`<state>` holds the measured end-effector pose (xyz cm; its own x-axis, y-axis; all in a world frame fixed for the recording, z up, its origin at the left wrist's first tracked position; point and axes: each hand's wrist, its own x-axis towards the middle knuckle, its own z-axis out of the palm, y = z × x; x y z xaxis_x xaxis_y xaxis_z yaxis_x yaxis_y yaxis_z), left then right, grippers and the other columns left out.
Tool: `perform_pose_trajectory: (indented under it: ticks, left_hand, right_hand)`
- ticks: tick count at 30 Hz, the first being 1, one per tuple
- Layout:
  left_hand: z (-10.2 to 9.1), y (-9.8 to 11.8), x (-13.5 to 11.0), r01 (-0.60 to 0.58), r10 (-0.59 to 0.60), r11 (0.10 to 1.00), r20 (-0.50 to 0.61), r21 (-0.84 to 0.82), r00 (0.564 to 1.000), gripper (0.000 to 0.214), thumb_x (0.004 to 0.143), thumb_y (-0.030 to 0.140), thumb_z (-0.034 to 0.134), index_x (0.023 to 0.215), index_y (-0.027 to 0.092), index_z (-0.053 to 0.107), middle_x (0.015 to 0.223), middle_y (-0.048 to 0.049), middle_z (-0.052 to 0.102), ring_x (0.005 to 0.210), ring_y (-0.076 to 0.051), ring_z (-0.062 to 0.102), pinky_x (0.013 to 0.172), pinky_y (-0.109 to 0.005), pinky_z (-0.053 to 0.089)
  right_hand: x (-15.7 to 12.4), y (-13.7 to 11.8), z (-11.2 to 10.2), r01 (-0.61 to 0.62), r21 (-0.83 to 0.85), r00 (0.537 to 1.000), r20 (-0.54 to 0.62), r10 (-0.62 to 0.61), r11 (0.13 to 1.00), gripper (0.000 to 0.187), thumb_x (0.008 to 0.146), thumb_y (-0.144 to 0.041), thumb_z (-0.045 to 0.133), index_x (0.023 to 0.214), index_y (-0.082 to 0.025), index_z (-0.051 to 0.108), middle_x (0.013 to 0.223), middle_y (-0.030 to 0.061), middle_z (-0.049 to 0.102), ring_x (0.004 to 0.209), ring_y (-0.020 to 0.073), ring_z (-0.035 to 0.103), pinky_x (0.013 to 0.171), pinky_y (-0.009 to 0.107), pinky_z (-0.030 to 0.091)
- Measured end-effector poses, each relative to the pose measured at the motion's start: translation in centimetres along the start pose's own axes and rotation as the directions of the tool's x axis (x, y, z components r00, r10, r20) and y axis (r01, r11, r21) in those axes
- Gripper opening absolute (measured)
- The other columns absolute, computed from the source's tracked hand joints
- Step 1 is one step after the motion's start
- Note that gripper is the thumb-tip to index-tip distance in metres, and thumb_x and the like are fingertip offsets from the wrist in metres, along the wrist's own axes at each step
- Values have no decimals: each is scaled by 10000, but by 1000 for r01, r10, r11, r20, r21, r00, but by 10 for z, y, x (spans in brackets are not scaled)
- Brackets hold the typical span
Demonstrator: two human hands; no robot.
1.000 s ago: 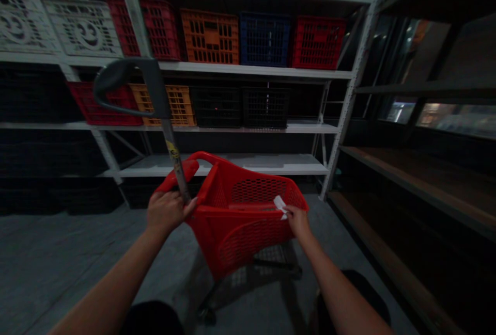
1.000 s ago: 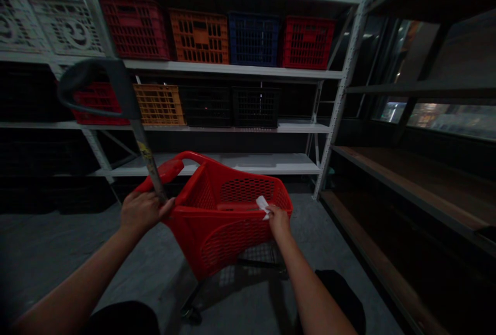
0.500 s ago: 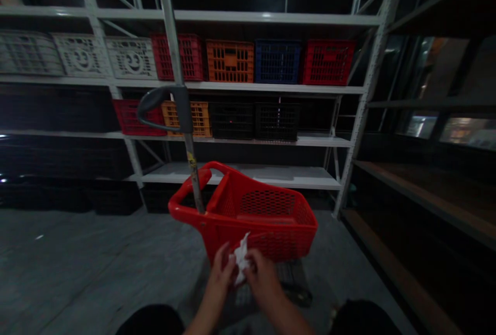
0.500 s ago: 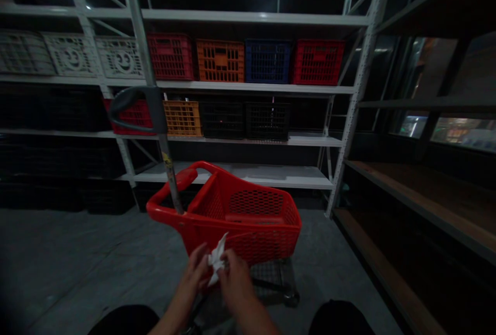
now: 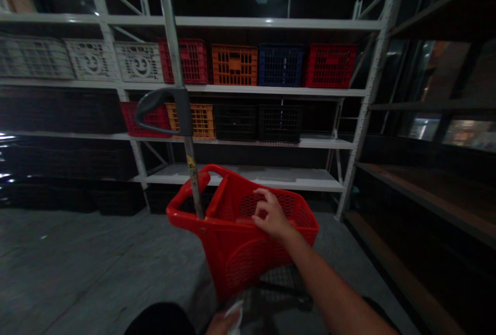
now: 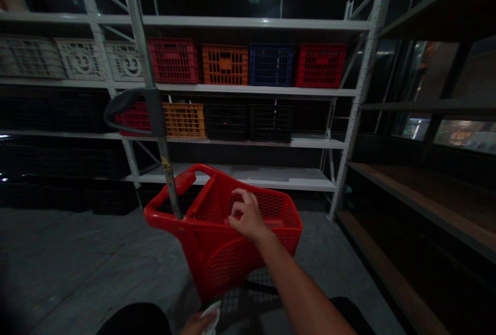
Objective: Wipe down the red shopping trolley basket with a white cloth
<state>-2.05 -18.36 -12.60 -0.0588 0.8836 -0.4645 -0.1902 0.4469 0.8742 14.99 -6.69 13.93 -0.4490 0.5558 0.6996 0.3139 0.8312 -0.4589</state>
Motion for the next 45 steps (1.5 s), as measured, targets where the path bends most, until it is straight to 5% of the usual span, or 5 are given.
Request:
perform_pose_trajectory:
  ticks: [10, 27, 32, 39, 45]
  left_hand:
    - [-5, -4, 13, -65, 94, 979, -148, 194, 984, 613, 435, 724, 561, 647, 150, 595, 427, -15, 549, 287, -77, 371, 310, -196, 180]
    - [10, 5, -2, -76, 80, 993, -47, 96, 996, 662, 435, 770, 532, 581, 128, 596, 426, -49, 573, 285, -94, 402, 298, -205, 209]
    - [24, 45, -35, -52, 69, 964, 58, -260, 996, 665, 532, 697, 573, 769, 80, 646, 692, -135, 679, 617, -199, 626, 601, -282, 482]
    - [49, 109, -87, -115, 188, 894, 129, -433, 974, 568, 721, 550, 513, 1089, 120, 563, 931, -125, 673, 834, -212, 631, 799, -344, 467]
    - [52, 126, -95, -373, 371, 927, -60, -33, 927, 595, 711, 613, 456, 980, 109, 624, 893, -112, 680, 831, -219, 608, 781, -318, 457]
  right_hand:
    - [30, 20, 26, 22, -254, 988, -141, -60, 967, 46, 649, -212, 569, 609, -190, 582, 1466, -62, -1, 1337, 261, -6, 1005, 551, -40]
    - [19, 27, 30, -39, -209, 996, -89, 21, 977, 52, 647, -209, 583, 603, -187, 567, 1466, -27, 82, 1338, 243, -17, 1001, 551, -60]
    - [-18, 13, 35, -117, 62, 993, -8, 117, 991, 76, 734, -253, 560, 708, -217, 622, 1325, 46, 435, 1250, 218, 332, 1024, 481, 172]
    - [-110, -19, 63, -499, 561, 850, 167, 500, 660, 451, 643, -289, 683, 1071, -207, 565, 1007, 57, 635, 934, 200, 576, 832, 333, 429]
    - [-121, -28, 62, -582, 691, 779, 321, 539, 429, 265, 552, -366, 728, 632, -147, 602, 593, -20, 566, 551, 118, 500, 536, 223, 385]
